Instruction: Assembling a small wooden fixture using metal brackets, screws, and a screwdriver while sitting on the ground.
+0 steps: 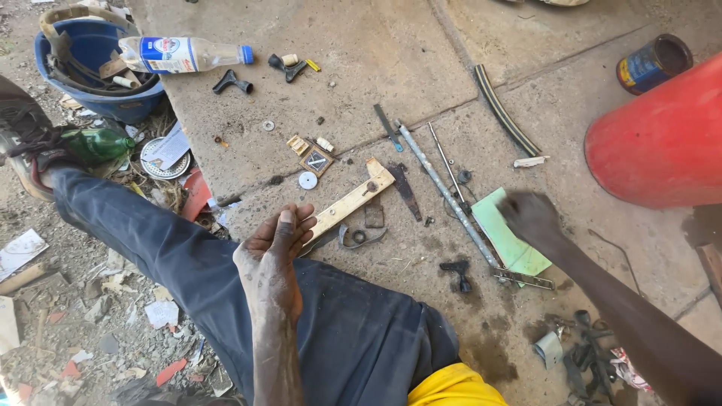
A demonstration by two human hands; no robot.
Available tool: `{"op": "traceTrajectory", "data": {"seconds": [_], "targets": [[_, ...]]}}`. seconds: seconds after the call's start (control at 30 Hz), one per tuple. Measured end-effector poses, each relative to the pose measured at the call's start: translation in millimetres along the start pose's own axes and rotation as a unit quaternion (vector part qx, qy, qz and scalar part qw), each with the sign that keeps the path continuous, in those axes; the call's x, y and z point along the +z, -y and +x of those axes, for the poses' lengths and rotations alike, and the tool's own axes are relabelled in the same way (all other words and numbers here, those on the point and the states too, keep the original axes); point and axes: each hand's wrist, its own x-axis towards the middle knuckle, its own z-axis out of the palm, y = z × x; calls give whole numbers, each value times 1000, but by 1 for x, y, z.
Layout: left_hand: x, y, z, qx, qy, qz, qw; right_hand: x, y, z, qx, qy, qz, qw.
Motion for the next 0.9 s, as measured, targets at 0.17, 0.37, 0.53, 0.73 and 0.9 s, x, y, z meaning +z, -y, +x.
{"op": "traceTrajectory", "data": {"seconds": [0.17, 0.37, 0.53, 0.73, 0.9], "targets": [[-2, -2, -2, 10, -15, 3, 1000, 67, 25, 123, 43, -62, 45, 996], [-5, 6, 3, 1, -36, -32, 999, 65, 46, 142, 23, -15, -36, 999], [-5, 10, 7, -21, -32, -29, 999, 61, 34, 132, 58, -32, 58, 996], [-6, 18, 13, -23, -44, -56, 997, 22, 88, 120, 102, -100, 213, 967], [7, 28, 7, 4, 88, -33, 996, -86, 268, -2, 66, 110, 715, 687]]}}
